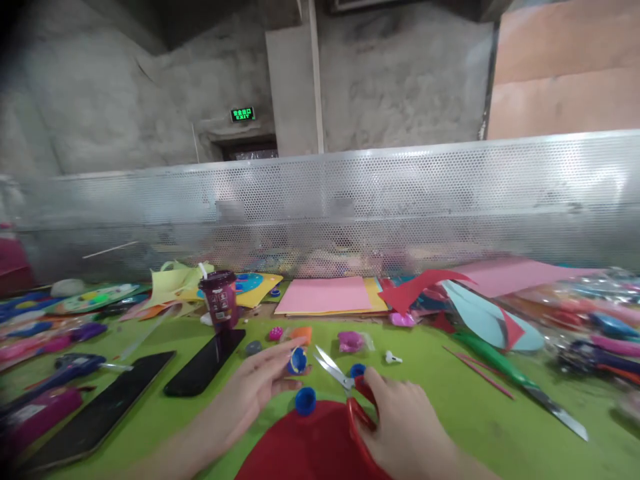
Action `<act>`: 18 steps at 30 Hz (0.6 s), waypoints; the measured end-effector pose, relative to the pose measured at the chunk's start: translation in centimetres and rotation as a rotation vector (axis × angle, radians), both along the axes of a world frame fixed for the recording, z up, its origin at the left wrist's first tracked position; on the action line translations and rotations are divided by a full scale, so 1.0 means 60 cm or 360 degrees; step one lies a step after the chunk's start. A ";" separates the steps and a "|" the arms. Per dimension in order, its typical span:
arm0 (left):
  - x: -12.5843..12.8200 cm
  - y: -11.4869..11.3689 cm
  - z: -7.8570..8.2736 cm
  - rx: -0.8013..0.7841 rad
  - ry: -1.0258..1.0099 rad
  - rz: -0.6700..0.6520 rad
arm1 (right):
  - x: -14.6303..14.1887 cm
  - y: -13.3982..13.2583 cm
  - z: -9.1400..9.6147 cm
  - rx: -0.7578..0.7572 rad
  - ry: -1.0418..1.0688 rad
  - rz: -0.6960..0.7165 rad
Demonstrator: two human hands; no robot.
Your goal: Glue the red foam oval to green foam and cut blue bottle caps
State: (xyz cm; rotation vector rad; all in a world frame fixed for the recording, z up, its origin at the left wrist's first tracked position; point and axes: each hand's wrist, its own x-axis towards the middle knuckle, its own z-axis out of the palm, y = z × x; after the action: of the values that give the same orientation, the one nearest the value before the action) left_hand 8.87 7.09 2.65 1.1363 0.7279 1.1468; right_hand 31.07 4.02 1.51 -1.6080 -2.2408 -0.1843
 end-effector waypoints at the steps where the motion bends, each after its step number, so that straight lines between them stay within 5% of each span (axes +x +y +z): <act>1: 0.001 -0.002 -0.001 -0.0016 -0.0056 -0.0010 | 0.003 -0.001 -0.003 -0.0002 -0.0037 -0.0023; 18: 0.008 -0.020 0.001 -0.0142 -0.0068 0.0025 | 0.003 -0.017 -0.006 0.0083 -0.0283 0.0032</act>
State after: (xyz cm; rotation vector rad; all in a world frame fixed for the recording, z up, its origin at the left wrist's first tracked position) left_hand 9.38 5.88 2.72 1.0301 0.7486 1.1378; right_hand 31.27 2.98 1.15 -1.5974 -2.3615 -0.3917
